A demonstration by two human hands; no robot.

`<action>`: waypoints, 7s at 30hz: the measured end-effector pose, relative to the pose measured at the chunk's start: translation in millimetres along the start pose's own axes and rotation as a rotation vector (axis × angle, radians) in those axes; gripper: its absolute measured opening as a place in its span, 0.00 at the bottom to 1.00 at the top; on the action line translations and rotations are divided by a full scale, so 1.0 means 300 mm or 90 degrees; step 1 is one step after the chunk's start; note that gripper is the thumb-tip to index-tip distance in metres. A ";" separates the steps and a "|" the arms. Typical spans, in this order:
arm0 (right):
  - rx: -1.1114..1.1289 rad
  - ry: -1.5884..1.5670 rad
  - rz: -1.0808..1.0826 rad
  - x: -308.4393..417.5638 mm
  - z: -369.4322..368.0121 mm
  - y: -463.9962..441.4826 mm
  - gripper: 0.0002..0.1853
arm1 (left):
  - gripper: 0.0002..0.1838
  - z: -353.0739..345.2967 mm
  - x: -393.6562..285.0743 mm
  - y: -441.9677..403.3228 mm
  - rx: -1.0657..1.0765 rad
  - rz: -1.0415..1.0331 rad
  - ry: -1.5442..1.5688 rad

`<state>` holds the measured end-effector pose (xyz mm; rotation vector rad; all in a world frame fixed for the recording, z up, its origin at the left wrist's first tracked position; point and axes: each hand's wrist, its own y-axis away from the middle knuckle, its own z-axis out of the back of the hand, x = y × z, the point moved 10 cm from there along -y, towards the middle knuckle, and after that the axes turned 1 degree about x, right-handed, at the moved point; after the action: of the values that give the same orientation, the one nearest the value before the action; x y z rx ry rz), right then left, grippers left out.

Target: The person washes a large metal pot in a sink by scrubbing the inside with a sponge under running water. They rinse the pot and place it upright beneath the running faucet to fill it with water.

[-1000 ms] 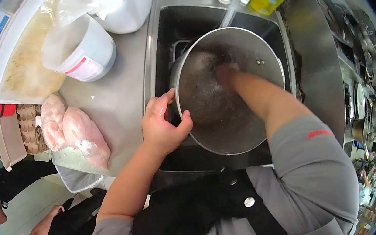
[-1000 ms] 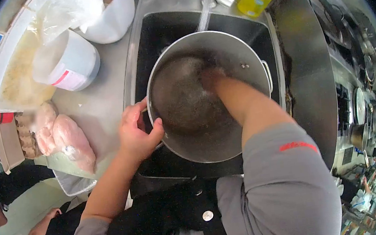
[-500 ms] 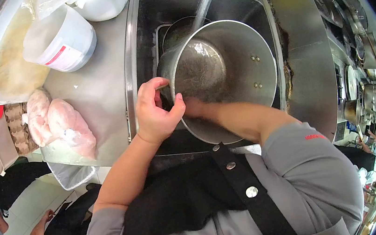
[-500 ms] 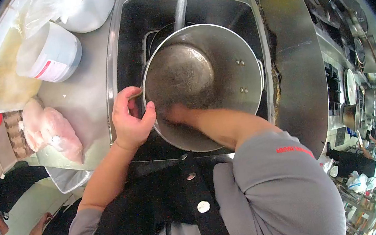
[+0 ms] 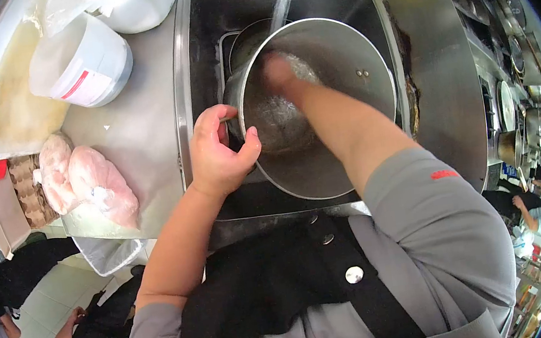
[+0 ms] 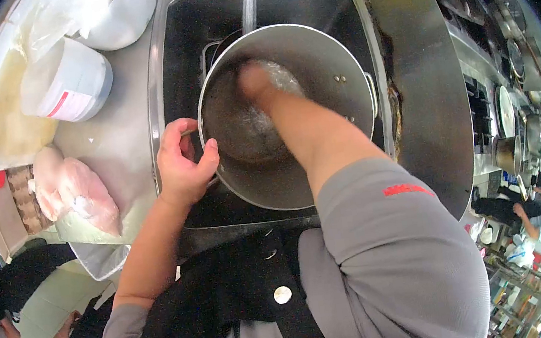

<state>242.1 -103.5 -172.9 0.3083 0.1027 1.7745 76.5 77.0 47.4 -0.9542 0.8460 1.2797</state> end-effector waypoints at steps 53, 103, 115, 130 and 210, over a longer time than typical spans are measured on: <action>-0.062 -0.414 -0.415 -0.394 -0.135 0.388 0.34 | 0.20 -0.013 0.014 0.045 -0.004 -0.022 0.002; 0.747 -0.112 -0.108 -0.121 -0.319 0.579 0.19 | 0.17 -0.019 0.028 -0.167 0.094 0.019 -0.026; 0.424 0.064 -0.071 -0.139 -0.292 0.576 0.21 | 0.16 -0.016 0.020 -0.110 0.055 -0.067 -0.015; 0.501 0.584 0.199 -0.129 0.322 0.929 0.23 | 0.16 -0.084 0.040 -0.139 0.150 -0.061 -0.045; -0.623 -1.297 -0.554 -0.367 0.787 0.763 0.09 | 0.24 -0.198 0.055 -0.416 0.028 0.081 0.325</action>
<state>109.4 -285.1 91.1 0.9545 -1.6928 -0.0600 202.7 24.0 22.3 -1.2308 1.3418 1.1299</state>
